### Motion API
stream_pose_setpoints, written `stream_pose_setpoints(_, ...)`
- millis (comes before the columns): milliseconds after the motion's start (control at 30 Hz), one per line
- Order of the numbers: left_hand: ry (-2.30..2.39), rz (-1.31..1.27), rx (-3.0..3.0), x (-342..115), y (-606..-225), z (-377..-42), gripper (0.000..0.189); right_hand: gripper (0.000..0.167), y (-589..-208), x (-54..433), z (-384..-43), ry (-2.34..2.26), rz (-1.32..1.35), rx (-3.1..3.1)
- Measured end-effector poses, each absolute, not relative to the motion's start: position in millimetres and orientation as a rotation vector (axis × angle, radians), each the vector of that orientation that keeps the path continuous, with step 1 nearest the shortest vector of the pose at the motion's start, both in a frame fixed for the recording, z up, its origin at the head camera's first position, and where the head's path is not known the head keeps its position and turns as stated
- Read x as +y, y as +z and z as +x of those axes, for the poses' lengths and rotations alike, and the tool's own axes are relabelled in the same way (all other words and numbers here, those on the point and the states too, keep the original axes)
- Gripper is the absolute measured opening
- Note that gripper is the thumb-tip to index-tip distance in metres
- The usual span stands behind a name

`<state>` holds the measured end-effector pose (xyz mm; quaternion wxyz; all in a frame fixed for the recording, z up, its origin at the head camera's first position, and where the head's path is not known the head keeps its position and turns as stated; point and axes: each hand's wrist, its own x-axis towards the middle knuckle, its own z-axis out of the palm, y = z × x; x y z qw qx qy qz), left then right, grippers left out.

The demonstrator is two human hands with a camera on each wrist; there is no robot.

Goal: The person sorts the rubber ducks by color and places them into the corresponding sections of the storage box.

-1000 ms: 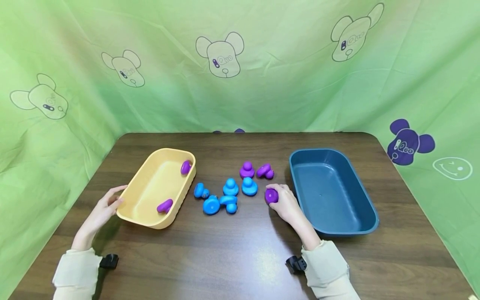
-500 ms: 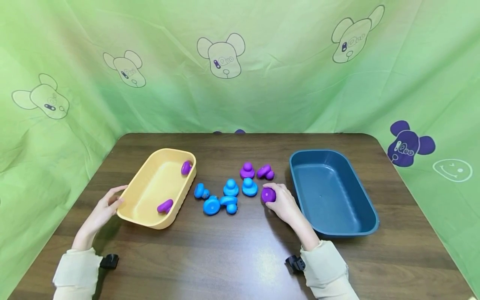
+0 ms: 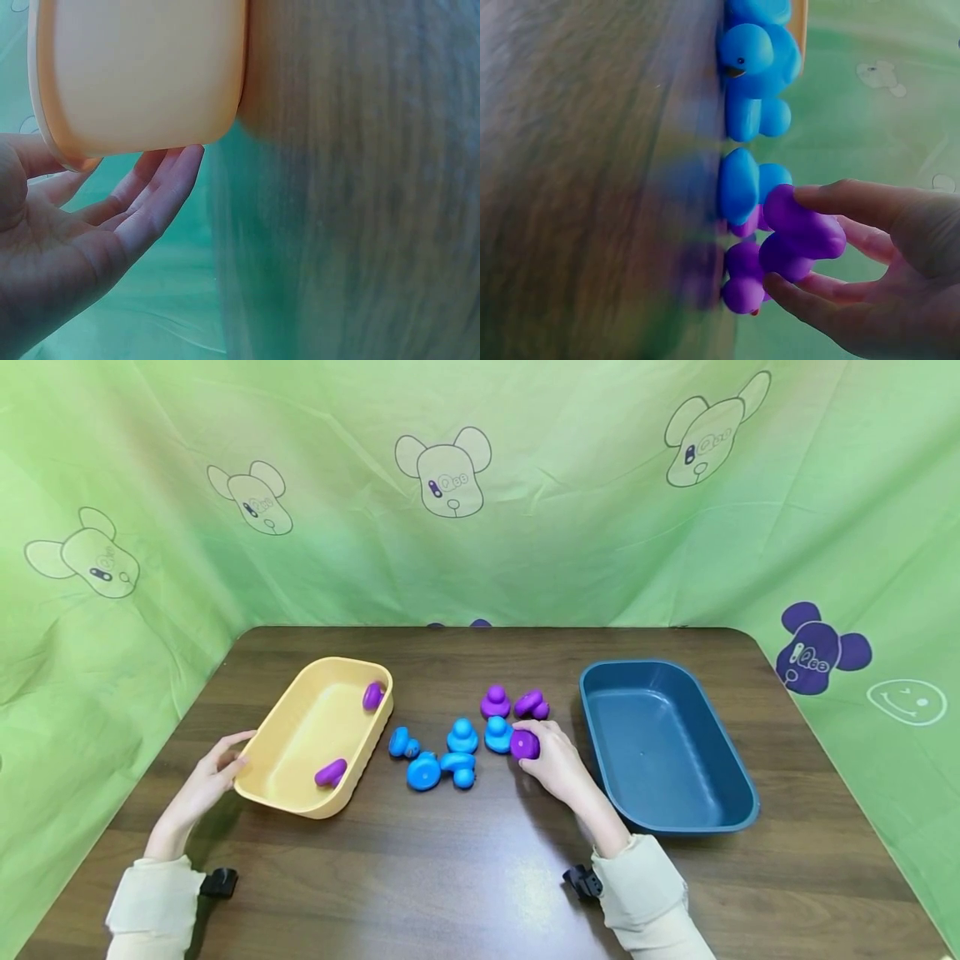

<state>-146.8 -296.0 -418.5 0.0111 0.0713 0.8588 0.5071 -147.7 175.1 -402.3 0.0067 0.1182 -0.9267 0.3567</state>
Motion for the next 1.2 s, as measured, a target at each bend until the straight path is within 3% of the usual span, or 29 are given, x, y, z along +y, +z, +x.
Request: stream_pose_setpoints(1200, 1.66, 0.236, 2.611, -294.3, -416.9, -146.9, 0.036, 0.044, -385.4, 127.4, -155.6, 1.181, 0.524, -2.812)
